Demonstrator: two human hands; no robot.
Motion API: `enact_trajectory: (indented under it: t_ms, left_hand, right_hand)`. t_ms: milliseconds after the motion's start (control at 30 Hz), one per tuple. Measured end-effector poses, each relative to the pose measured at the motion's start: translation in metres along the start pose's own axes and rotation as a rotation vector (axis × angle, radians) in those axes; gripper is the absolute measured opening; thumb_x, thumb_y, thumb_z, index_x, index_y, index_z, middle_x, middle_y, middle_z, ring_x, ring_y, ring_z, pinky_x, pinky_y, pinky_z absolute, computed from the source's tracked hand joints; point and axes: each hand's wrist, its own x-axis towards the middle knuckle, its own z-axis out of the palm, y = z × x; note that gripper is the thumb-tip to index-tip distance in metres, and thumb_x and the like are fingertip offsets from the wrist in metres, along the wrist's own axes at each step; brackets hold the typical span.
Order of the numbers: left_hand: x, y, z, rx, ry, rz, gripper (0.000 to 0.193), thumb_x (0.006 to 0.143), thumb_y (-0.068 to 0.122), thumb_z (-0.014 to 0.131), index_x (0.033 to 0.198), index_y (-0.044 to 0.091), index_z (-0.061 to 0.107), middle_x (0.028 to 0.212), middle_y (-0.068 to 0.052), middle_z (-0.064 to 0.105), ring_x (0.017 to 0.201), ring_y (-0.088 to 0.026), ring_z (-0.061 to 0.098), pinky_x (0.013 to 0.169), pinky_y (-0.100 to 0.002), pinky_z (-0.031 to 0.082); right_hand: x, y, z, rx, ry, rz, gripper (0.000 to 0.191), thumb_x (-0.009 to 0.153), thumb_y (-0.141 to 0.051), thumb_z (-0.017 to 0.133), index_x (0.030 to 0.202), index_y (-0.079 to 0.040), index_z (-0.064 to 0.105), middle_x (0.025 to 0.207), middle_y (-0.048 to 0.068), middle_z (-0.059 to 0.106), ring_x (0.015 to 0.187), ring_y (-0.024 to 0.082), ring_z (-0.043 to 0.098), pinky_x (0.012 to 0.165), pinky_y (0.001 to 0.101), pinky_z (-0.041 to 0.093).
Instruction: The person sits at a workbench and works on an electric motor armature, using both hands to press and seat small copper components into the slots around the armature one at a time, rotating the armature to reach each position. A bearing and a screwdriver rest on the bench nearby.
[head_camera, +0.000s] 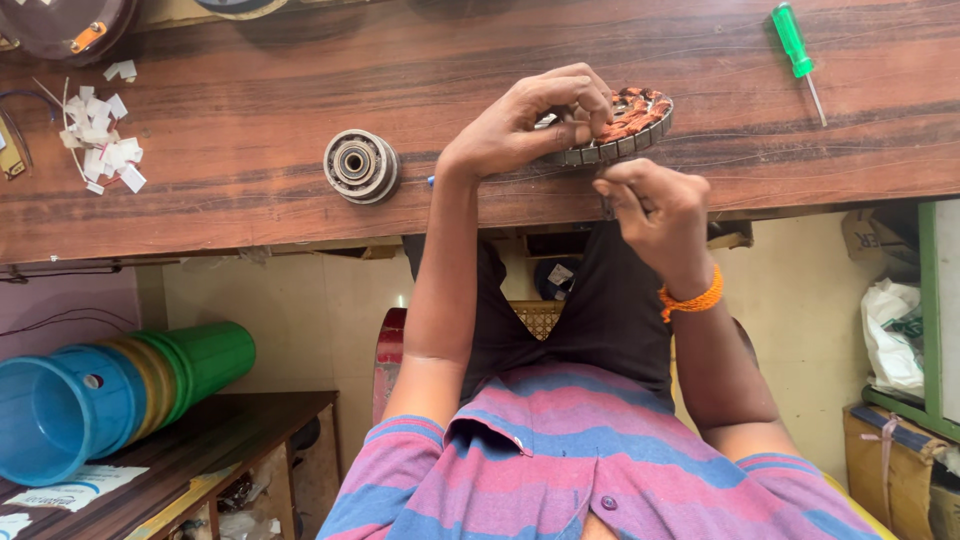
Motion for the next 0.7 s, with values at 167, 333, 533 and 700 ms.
enact_trajectory:
  t_ms: [167, 333, 533, 700]
  left_hand:
    - [-0.008, 0.015, 0.016, 0.158, 0.119, 0.187, 0.045, 0.092, 0.031, 0.082, 0.124, 0.007, 0.062, 0.124, -0.008, 0.058, 0.120, -0.021, 0.059, 0.099, -0.035, 0.056]
    - [-0.004, 0.006, 0.062, 0.708, 0.451, 0.118, 0.044, 0.083, 0.030, 0.087, 0.123, 0.022, 0.071, 0.119, 0.000, 0.066, 0.109, -0.021, 0.063, 0.092, -0.036, 0.058]
    - [-0.009, -0.009, 0.076, 0.677, 0.605, 0.174, 0.044, 0.084, 0.028, 0.086, 0.125, 0.027, 0.070, 0.116, 0.006, 0.067, 0.105, -0.018, 0.063, 0.087, -0.031, 0.058]
    - [-0.011, -0.007, 0.088, 0.683, 0.666, 0.154, 0.045, 0.083, 0.027, 0.085, 0.126, 0.026, 0.070, 0.116, 0.007, 0.068, 0.104, -0.017, 0.062, 0.088, -0.031, 0.056]
  right_hand:
    - [-0.018, 0.023, 0.015, 0.030, 0.102, 0.091, 0.007, 0.099, 0.005, 0.064, 0.100, 0.003, 0.071, 0.079, 0.009, 0.067, 0.069, 0.010, 0.063, 0.064, 0.0268, 0.049]
    - [-0.026, 0.043, 0.001, -0.031, 0.249, 0.100, 0.008, 0.106, 0.005, 0.068, 0.099, 0.004, 0.072, 0.084, 0.009, 0.071, 0.075, 0.009, 0.063, 0.067, 0.0247, 0.048]
    - [-0.014, 0.035, -0.040, -0.110, 0.127, 0.110, 0.008, 0.101, 0.004, 0.082, 0.106, 0.001, 0.076, 0.083, 0.004, 0.062, 0.067, 0.006, 0.049, 0.061, 0.0228, 0.036]
    - [0.000, 0.028, -0.051, -0.173, 0.103, 0.005, 0.007, 0.103, -0.002, 0.084, 0.105, -0.001, 0.077, 0.078, 0.003, 0.052, 0.063, 0.008, 0.043, 0.059, 0.0254, 0.031]
